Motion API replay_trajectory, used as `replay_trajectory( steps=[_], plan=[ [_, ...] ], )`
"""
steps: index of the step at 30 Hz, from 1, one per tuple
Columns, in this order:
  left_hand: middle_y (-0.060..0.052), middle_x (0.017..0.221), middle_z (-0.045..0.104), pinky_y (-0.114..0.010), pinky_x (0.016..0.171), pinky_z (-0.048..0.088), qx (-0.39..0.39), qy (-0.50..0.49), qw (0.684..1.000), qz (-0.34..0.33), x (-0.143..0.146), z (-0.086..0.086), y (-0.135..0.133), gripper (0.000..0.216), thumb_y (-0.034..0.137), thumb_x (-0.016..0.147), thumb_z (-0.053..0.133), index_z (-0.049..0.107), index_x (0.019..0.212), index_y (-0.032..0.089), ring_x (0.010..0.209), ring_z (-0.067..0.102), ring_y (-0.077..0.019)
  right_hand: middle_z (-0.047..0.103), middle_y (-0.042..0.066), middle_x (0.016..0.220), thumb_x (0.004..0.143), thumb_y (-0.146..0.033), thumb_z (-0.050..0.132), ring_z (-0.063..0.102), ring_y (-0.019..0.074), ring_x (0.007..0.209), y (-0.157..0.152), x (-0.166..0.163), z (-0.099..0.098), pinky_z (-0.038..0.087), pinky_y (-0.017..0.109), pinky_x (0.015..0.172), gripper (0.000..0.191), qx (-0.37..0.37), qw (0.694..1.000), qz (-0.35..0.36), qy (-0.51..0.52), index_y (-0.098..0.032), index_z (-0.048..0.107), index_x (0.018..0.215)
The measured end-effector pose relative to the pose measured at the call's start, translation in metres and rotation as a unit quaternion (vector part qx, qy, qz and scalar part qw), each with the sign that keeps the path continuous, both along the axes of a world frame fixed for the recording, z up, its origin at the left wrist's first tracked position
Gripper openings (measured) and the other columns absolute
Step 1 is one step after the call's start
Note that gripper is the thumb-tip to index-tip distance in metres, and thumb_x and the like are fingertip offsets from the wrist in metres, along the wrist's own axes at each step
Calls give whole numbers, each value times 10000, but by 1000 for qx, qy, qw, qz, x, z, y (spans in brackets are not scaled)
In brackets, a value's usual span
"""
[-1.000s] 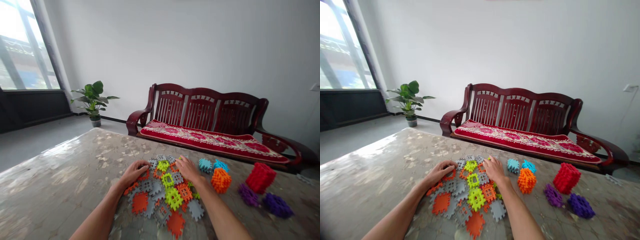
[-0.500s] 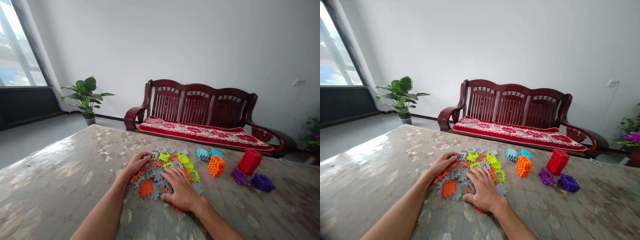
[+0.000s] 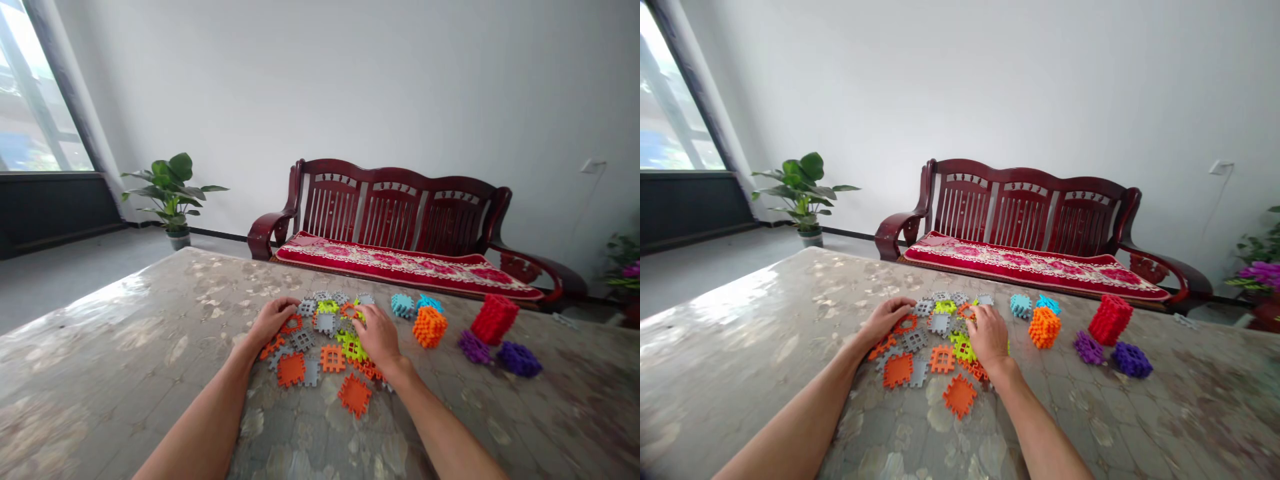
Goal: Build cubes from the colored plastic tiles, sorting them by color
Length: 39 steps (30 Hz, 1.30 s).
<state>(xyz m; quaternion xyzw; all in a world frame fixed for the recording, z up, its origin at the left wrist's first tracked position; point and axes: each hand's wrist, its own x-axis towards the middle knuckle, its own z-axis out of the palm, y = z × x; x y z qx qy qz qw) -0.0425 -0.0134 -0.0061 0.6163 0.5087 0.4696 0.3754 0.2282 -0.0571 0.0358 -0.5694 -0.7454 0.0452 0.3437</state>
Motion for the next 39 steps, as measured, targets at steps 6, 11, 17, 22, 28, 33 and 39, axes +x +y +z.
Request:
replay_trajectory(
  steps=[6,11,17,22,28,33,39],
  plan=[
    [-31,833,734,-284,718,494,6,-8,999,46,-2,-1,3,315,379,690,589,723,888,174,769,643,-194,668,45,970,847,-304,575,601,191,928,-58,20,-9,463,313,835,171,-35,993,109,1,-237,668,974],
    [-36,819,731,-287,704,494,10,-5,997,82,-6,-2,3,326,393,680,588,722,875,169,762,639,-197,636,30,1027,686,-432,747,545,227,959,-94,20,-7,422,371,880,443,-61,975,184,-111,-278,649,1089],
    [-30,818,724,-283,718,493,8,4,997,72,-5,-2,2,322,401,682,590,719,868,172,758,631,-188,673,44,1096,812,-301,620,567,232,1009,-94,19,-5,431,370,920,344,-50,971,185,-143,-270,640,1154],
    [-22,789,720,-278,693,492,1,8,997,78,-3,2,-1,320,409,676,586,719,855,179,729,629,-184,728,60,986,945,-260,410,646,211,933,-80,18,-18,485,360,887,327,-3,985,153,-79,-252,677,1134],
    [-20,788,726,-281,704,493,4,12,997,73,-2,3,0,301,398,675,585,720,838,185,737,635,-189,730,98,1034,925,-392,364,682,238,943,-37,30,-21,541,371,836,423,-34,983,-23,181,-185,678,1119],
    [-27,787,726,-287,699,495,6,11,998,68,-2,2,2,304,392,679,578,717,841,175,737,640,-194,649,142,1212,887,-423,374,570,277,1161,-23,55,-34,429,464,1019,494,17,985,-76,153,-130,617,1201],
    [-19,774,726,-283,697,497,-2,8,998,65,-2,2,2,289,388,672,592,717,837,185,730,640,-193,543,142,1333,863,-426,424,464,276,1261,-27,56,-72,356,483,1074,537,14,975,-101,197,-166,489,1329]
  ],
)
